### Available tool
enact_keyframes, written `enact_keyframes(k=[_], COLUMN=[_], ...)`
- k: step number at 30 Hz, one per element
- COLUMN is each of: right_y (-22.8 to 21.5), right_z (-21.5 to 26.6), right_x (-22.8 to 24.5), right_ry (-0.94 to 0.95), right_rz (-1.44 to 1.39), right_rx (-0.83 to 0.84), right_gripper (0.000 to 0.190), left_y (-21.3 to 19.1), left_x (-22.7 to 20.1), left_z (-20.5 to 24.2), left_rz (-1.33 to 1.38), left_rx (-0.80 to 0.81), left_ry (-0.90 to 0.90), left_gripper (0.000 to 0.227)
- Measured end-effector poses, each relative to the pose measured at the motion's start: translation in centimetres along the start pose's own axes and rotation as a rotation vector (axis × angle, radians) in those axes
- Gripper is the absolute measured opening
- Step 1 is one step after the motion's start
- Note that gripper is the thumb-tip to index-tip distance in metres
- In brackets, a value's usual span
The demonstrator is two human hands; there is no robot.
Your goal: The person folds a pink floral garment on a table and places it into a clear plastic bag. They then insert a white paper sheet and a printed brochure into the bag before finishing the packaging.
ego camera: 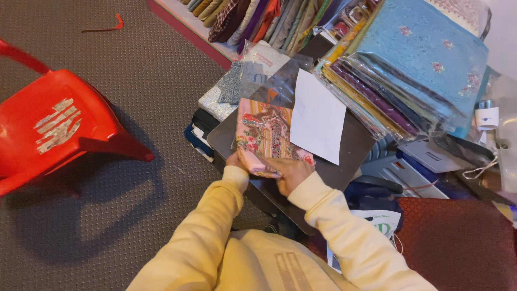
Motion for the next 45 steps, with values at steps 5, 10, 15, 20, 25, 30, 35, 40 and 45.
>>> enact_keyframes(k=[5,10,15,20,25,30,35,40,45], right_y=[2.8,5.0,6.9,8.6,4.9,5.7,9.5,9.1,9.8], right_z=[2.4,4.7,5.3,1.8,0.2,-0.3,-2.4,-5.0,-7.3], right_x=[3.4,2.3,-0.5,-2.6,0.3,1.4,-2.5,-2.7,-6.1], right_ry=[-0.246,-0.161,0.031,-0.006,-0.013,-0.031,0.048,0.097,-0.002], right_rz=[0.218,0.379,0.468,0.391,0.296,0.349,0.451,0.48,0.504], right_rx=[-0.403,-0.274,0.073,0.085,-0.04,-0.049,-0.031,-0.081,-0.207], right_gripper=[0.045,0.093,0.142,0.106,0.092,0.067,0.07,0.068,0.058], left_y=[3.1,4.4,4.4,5.7,5.8,7.5,8.0,9.0,8.9], left_x=[-2.7,-3.8,-5.9,-7.6,-5.6,-3.9,-4.4,-9.0,0.7], left_z=[1.4,2.4,4.3,6.3,6.1,5.3,7.4,11.1,10.2], left_rz=[-0.192,-0.393,-0.587,-0.785,-0.982,-1.17,-1.372,-0.856,0.169], left_rx=[0.074,0.149,0.197,0.269,0.326,0.391,0.466,0.322,0.099], left_ry=[-0.011,-0.016,-0.02,-0.027,-0.034,-0.035,-0.039,-0.013,-0.138], left_gripper=[0.043,0.043,0.044,0.045,0.048,0.051,0.054,0.036,0.016])
Point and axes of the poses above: each hand's wrist, its own z-axis away from the middle knuckle, its own y-axis out of the palm, x = y × z, the point moved 7 cm from there along -z, towards the middle knuckle
